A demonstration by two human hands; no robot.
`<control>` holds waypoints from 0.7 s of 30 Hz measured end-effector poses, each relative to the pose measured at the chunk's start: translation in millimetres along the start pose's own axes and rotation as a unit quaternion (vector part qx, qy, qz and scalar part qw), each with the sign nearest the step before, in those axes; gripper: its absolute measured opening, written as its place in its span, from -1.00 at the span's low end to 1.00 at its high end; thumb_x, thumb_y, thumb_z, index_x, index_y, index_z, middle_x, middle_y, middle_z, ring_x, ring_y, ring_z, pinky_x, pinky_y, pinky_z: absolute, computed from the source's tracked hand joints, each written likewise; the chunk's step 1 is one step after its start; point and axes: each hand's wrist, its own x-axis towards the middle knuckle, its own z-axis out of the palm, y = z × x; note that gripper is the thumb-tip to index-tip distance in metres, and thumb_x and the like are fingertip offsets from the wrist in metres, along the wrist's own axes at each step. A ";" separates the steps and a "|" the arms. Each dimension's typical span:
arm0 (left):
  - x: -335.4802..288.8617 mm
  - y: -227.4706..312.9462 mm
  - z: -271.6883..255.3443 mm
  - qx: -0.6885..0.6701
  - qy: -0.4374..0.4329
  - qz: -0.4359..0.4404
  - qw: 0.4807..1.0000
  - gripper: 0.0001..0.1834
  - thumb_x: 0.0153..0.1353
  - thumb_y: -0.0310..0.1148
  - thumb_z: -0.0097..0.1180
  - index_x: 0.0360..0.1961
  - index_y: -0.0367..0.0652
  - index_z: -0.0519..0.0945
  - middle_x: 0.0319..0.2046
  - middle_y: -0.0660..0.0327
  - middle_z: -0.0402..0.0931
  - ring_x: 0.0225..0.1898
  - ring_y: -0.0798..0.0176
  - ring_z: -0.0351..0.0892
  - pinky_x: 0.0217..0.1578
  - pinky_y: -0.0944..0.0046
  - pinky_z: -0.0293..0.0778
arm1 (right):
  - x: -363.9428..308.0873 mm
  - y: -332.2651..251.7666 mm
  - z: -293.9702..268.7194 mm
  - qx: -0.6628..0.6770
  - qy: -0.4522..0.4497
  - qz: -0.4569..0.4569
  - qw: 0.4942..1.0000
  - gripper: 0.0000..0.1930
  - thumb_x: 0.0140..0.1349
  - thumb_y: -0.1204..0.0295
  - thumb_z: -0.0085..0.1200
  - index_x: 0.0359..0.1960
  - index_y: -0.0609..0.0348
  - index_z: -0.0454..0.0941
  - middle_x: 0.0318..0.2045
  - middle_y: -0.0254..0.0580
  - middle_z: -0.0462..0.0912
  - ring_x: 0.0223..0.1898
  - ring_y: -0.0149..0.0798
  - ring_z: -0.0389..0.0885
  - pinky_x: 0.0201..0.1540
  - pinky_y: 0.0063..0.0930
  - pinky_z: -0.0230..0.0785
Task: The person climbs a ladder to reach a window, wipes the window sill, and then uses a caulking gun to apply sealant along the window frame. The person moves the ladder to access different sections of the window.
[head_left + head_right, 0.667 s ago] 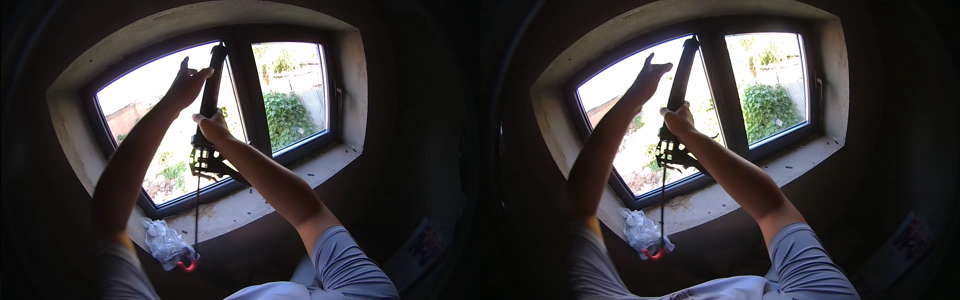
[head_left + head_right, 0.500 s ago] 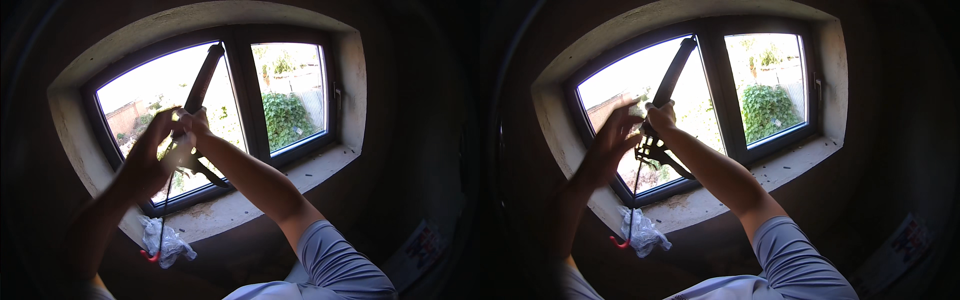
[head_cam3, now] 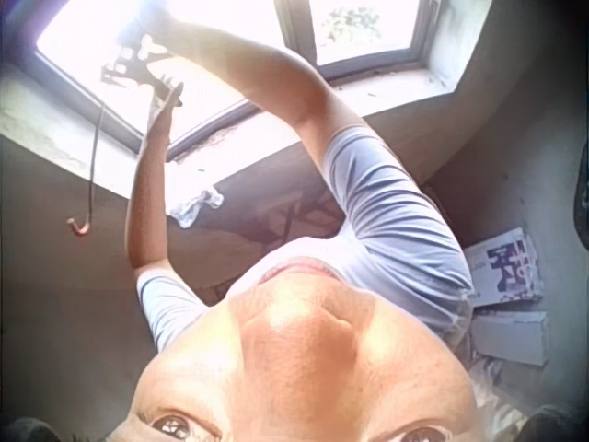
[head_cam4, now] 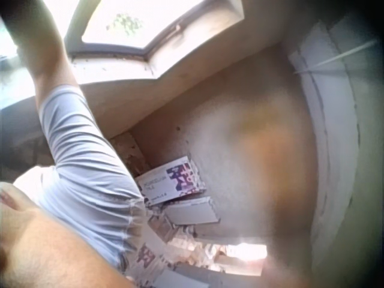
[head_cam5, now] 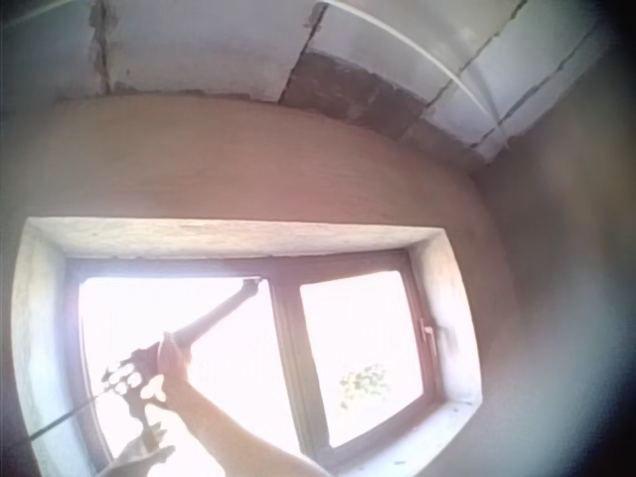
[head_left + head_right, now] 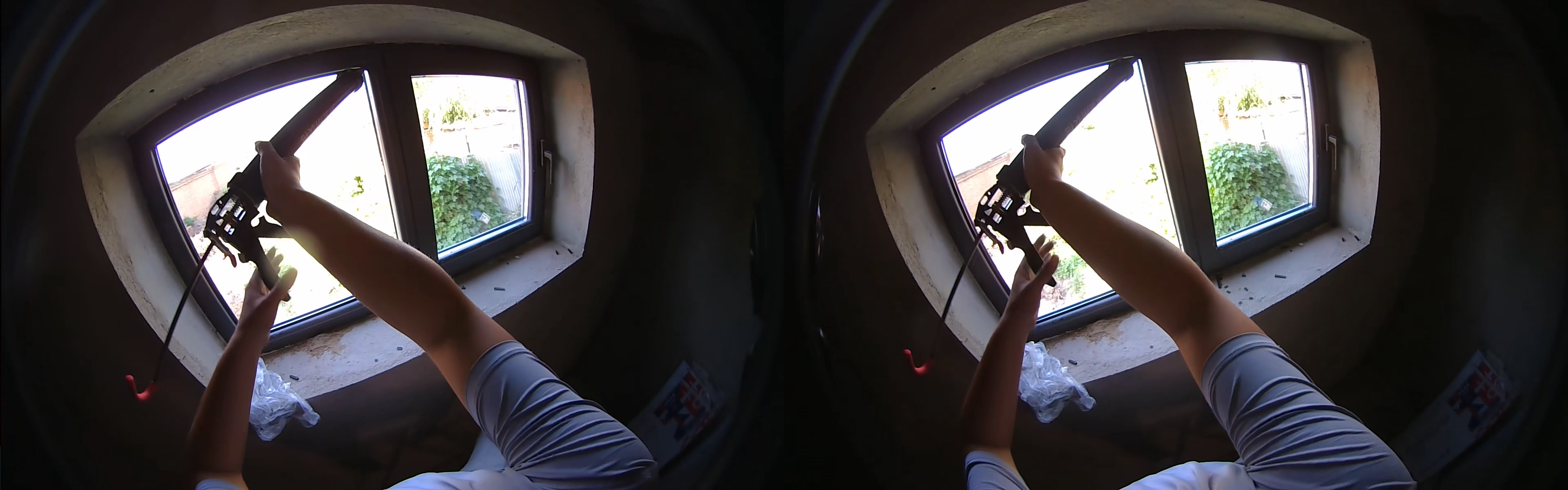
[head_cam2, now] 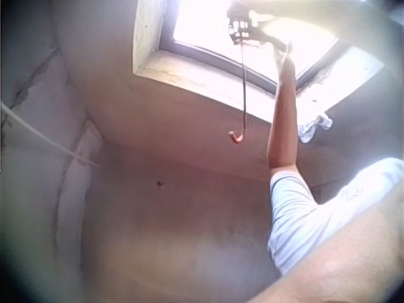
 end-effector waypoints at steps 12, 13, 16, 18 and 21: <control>49.2 74.1 -32.6 -0.080 -0.032 0.172 0.981 -0.41 0.50 -0.08 0.06 0.41 -0.17 0.33 0.25 0.04 0.52 0.32 0.09 0.48 0.38 -0.01 0.33 | 87.6 -79.6 -8.3 0.051 0.006 -0.036 0.998 -0.57 0.31 0.15 0.19 0.03 0.23 0.47 -0.26 -0.12 0.68 -0.41 -0.22 0.73 -0.48 -0.26 0.67; 51.2 80.2 -36.8 -0.076 -0.025 0.169 0.982 -0.41 0.50 -0.07 0.05 0.39 -0.18 0.35 0.22 0.04 0.55 0.30 0.09 0.51 0.37 -0.01 0.34 | 95.4 -82.5 -7.3 0.068 -0.007 -0.043 0.997 -0.56 0.30 0.16 0.19 0.04 0.22 0.47 -0.28 -0.13 0.67 -0.42 -0.23 0.73 -0.48 -0.27 0.67; 54.1 98.0 -48.7 -0.108 -0.012 0.150 0.983 -0.42 0.46 -0.02 0.11 0.30 -0.23 0.44 0.09 0.06 0.63 0.22 0.06 0.59 0.30 -0.01 0.43 | 111.9 -83.3 2.1 0.126 -0.016 -0.056 0.990 -0.55 0.26 0.17 0.20 0.05 0.20 0.46 -0.28 -0.16 0.65 -0.40 -0.26 0.71 -0.46 -0.27 0.67; 55.7 107.9 -54.9 -0.127 -0.011 0.129 0.983 -0.42 0.41 0.01 0.18 0.21 -0.24 0.50 -0.02 0.08 0.66 0.16 0.06 0.63 0.27 -0.02 0.46 | 119.3 -80.4 10.4 0.146 -0.005 -0.056 0.988 -0.55 0.26 0.17 0.19 0.08 0.14 0.46 -0.21 -0.15 0.65 -0.35 -0.26 0.71 -0.44 -0.26 0.67; 58.2 121.6 -65.7 -0.109 0.018 0.093 0.990 -0.41 0.33 0.09 0.25 0.09 -0.23 0.54 -0.15 0.12 0.67 0.06 0.08 0.68 0.20 -0.03 0.50 | 131.6 -78.4 23.6 0.146 0.025 -0.049 0.988 -0.53 0.26 0.18 0.18 0.14 0.08 0.44 -0.16 -0.14 0.65 -0.31 -0.22 0.73 -0.44 -0.24 0.67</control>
